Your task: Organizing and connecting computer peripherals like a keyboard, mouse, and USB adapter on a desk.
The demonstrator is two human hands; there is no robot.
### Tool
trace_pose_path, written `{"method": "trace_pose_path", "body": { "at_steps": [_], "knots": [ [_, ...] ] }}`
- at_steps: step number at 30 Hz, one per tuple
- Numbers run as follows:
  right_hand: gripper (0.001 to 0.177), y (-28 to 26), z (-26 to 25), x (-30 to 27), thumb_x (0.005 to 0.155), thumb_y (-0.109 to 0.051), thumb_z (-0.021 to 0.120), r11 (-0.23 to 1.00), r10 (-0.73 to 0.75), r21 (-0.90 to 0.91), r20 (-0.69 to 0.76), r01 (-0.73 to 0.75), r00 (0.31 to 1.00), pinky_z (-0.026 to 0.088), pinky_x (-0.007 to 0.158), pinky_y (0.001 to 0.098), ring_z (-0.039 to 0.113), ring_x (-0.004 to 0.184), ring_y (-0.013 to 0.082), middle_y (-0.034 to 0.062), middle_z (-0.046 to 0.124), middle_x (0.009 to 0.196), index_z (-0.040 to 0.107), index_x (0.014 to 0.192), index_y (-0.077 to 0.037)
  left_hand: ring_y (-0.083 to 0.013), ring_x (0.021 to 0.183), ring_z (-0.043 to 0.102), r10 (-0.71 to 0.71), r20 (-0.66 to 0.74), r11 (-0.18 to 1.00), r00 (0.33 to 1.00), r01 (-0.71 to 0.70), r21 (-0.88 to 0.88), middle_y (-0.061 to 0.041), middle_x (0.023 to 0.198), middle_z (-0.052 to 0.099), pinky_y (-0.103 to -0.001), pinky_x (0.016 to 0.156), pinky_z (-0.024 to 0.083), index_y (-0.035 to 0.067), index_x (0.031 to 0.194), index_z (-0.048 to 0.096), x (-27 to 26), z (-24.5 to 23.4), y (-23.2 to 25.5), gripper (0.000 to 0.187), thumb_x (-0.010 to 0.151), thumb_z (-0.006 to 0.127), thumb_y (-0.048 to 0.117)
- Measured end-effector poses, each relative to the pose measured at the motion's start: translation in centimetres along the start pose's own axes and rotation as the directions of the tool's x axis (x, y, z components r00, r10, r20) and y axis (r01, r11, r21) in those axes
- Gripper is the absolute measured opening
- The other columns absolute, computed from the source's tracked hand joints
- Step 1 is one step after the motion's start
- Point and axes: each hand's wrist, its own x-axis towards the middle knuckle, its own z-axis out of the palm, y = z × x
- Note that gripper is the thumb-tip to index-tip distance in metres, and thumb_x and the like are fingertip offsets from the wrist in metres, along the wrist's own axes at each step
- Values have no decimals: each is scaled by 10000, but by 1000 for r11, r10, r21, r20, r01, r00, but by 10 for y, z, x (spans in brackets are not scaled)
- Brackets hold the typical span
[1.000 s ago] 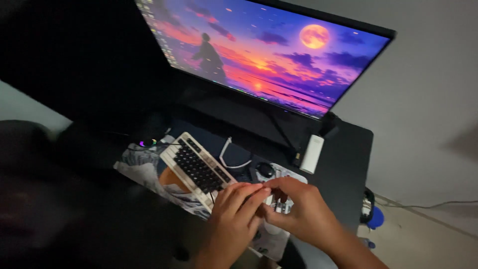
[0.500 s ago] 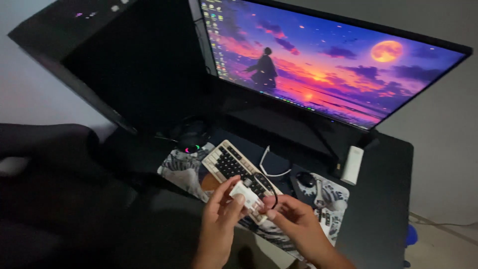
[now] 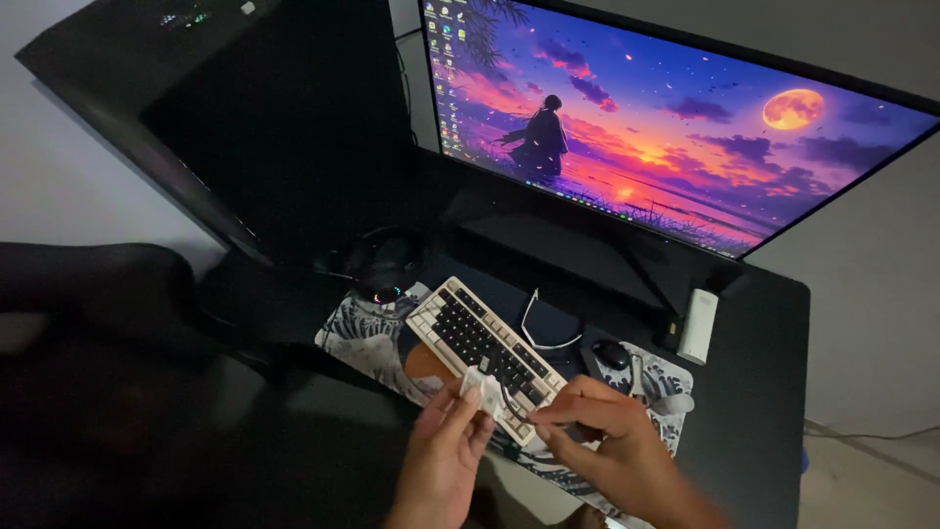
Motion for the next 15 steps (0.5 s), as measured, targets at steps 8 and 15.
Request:
{"method": "trace_pose_path", "body": {
  "at_steps": [8,15],
  "knots": [
    [141,12,-12,8,849,-148,783,984,53,-160,-143,-75,988,474,567,222,622,667,95,9,733,851,855,971,-148,-354,1199,656,-150,272,976,950,99,192,-247,1308,698,-411,997,503,6,1367,641,9,-14,-2,478,890,627,-10],
    [166,30,-4,8,888,-91,737,947,251,262,-244,-186,937,495,597,282,646,705,170,104,756,842,842,994,-20,-224,1049,708,-172,455,804,874,-143,577,-134,1136,758,-333,949,539,59,1213,695,-3,-5,9,468,753,777,44]
  ]
}}
